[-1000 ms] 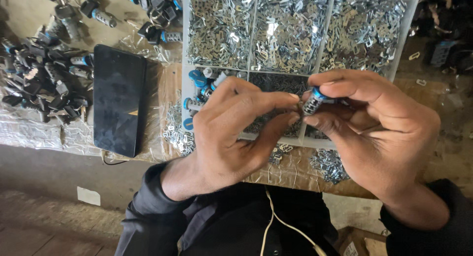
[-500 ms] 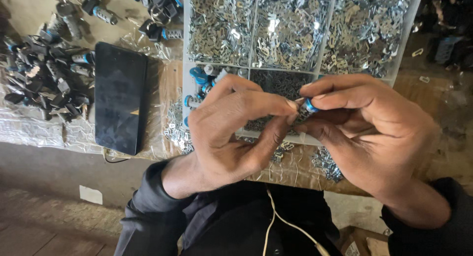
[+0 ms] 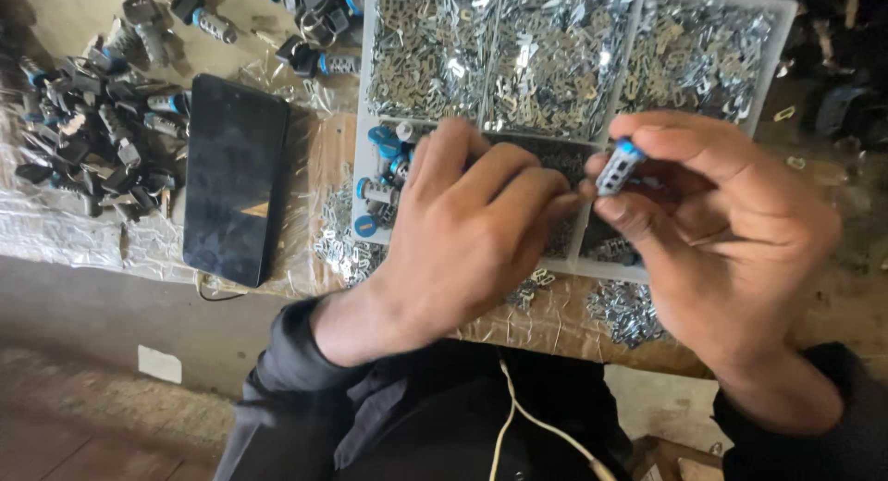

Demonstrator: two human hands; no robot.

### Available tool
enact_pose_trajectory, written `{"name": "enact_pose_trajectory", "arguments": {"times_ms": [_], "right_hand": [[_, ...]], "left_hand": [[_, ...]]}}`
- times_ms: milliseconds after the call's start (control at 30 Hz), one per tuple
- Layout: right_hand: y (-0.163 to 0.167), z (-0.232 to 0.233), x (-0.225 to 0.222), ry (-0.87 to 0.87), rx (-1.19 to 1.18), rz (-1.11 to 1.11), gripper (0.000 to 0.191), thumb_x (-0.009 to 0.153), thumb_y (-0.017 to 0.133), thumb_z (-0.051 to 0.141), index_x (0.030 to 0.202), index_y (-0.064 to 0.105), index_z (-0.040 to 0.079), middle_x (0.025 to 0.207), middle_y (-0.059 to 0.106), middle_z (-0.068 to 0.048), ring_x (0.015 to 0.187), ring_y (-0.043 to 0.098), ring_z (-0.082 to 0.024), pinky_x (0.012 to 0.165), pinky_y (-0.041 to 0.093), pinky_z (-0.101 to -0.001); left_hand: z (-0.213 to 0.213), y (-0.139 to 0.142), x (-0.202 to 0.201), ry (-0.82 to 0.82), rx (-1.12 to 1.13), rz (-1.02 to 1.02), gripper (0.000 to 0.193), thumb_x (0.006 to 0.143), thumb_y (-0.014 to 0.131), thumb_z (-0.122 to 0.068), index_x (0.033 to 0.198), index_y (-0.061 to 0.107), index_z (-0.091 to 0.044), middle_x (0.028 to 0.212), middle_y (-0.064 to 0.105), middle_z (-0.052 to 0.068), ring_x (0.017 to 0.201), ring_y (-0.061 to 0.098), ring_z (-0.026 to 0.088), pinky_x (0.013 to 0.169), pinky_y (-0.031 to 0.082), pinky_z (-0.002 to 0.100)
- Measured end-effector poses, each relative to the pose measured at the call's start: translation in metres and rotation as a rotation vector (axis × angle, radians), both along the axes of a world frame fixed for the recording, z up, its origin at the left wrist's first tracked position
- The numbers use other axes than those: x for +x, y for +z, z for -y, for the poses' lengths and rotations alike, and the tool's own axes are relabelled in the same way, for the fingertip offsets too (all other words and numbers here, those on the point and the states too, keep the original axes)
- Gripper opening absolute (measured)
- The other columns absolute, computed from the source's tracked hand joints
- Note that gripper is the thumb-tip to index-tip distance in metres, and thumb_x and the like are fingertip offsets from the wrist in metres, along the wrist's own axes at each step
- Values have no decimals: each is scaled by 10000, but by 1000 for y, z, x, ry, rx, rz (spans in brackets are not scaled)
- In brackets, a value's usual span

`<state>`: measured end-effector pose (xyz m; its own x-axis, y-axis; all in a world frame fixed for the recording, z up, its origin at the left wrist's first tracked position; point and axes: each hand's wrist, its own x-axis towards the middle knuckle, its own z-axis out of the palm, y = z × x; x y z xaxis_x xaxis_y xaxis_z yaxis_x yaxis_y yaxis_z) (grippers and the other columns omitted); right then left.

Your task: The person assembles padlock lock cylinders at a workbench. They pick small metal pins and springs from a compartment tray, insert them into a lock cylinder body held in one hand, press components into place by hand, and set finished cylinders aside with the pile of completed locks.

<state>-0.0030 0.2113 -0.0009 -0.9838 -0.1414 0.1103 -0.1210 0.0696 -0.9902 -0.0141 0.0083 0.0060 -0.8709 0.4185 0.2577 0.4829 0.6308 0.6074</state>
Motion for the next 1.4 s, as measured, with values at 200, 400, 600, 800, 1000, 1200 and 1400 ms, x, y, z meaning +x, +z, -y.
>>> {"name": "enact_pose_trajectory", "arguments": {"times_ms": [200, 400, 600, 800, 1000, 1200, 1400], "right_hand": [[7, 0, 2, -1, 223, -3, 287, 888, 774, -46, 1146, 651, -40, 1264, 661, -211, 1030, 740, -185, 821, 669, -242], [8, 1, 1, 52, 241, -79, 247, 906, 774, -52, 1129, 673, -17, 1238, 650, -177, 1065, 740, -188, 872, 683, -235], [7, -1, 4, 54, 287, -28, 215, 894, 769, -69, 1088, 710, 1, 1209, 680, -179, 950, 753, -159, 733, 651, -191], [2, -3, -1, 12, 210, -68, 312, 892, 776, -65, 1175, 652, -21, 1255, 665, -193, 1024, 730, -161, 762, 653, -180], [5, 0, 2, 15, 184, -26, 290, 902, 753, -88, 1163, 631, -58, 1237, 651, -205, 1053, 733, -192, 872, 678, -249], [2, 2, 1, 29, 198, -18, 244, 871, 756, -107, 1084, 640, -79, 1196, 662, -224, 997, 754, -211, 791, 683, -250], [2, 1, 1, 94, 150, -76, 226, 884, 747, -100, 1066, 616, -82, 1174, 628, -206, 1039, 751, -227, 866, 694, -274]], "left_hand": [[11, -5, 10, -3, 277, 86, 169, 992, 833, -72, 1124, 731, -99, 1115, 727, 3, 945, 595, 190, 847, 488, 297], [12, -1, 7, -18, 342, 89, 187, 945, 850, -45, 1089, 734, -75, 1097, 759, 41, 951, 670, 162, 854, 509, 302], [13, -1, 5, -26, 329, 58, 196, 951, 858, -64, 1095, 727, -83, 1088, 754, 31, 954, 668, 161, 844, 507, 298], [2, -1, 1, 15, -62, -93, 214, 862, 883, -100, 1019, 740, -78, 996, 710, 33, 908, 568, 286, 780, 469, 401], [6, 1, 1, 0, 134, 8, 215, 956, 841, -63, 1114, 699, -94, 1065, 698, 9, 882, 560, 214, 798, 477, 341], [8, -11, 8, -11, 607, 239, 232, 991, 755, 15, 1191, 641, -11, 1093, 718, 72, 844, 683, 91, 687, 573, 216], [9, -9, 18, 26, 656, 333, 139, 1049, 764, -12, 1136, 656, -12, 1052, 711, 96, 845, 748, 91, 704, 627, 200]]}}
